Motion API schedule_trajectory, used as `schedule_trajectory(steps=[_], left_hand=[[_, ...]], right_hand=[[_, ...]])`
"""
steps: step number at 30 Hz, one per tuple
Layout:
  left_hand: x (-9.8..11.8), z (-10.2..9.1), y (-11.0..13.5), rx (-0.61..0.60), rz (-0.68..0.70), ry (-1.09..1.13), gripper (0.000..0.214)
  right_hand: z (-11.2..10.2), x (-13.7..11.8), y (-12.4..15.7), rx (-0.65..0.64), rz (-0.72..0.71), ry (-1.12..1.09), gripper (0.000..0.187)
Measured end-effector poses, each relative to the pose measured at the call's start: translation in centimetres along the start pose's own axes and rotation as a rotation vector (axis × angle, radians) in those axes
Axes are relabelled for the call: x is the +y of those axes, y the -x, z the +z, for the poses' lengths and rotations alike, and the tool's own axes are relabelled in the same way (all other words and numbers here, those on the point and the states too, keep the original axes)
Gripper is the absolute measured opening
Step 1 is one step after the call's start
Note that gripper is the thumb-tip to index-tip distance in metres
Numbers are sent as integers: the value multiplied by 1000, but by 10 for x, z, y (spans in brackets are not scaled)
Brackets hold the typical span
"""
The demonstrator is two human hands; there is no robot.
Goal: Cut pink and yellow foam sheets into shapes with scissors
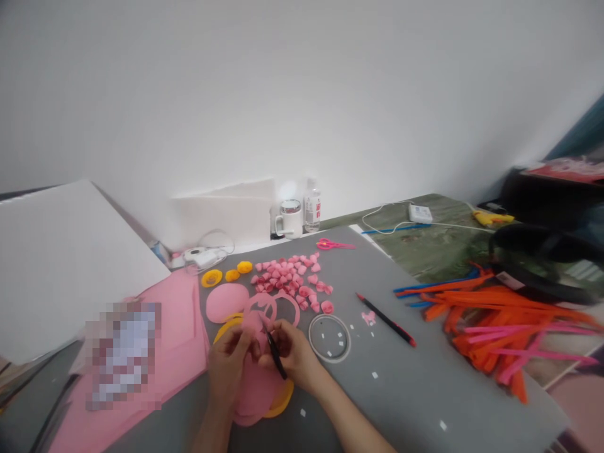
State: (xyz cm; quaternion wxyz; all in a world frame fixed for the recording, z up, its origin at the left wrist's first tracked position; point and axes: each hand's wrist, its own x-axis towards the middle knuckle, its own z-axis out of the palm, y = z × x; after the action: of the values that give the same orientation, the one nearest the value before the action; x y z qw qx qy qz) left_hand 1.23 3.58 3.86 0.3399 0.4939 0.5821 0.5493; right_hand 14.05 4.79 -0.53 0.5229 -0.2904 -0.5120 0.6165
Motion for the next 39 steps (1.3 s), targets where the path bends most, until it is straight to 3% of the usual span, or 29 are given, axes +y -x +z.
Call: schedule_trajectory(steps=[3,15,28,35,39], left_hand=[[-1,-1,0,-90,-99,30,28],[-5,1,-7,2,-244,162,28],[-13,1,-7,-32,-195,218,27],[-16,9,-8,-77,-198,371,26],[-14,10,-10,-51,-200,313,28]], right_hand=[[1,-4,-2,4,9,-10,46],[-2,4,-2,-12,124,-11,45],[-5,-7,-1,-37,121,101,44],[-11,-8,-3,-49,54,122,41],[-10,-9,-6,-31,26,175,38]])
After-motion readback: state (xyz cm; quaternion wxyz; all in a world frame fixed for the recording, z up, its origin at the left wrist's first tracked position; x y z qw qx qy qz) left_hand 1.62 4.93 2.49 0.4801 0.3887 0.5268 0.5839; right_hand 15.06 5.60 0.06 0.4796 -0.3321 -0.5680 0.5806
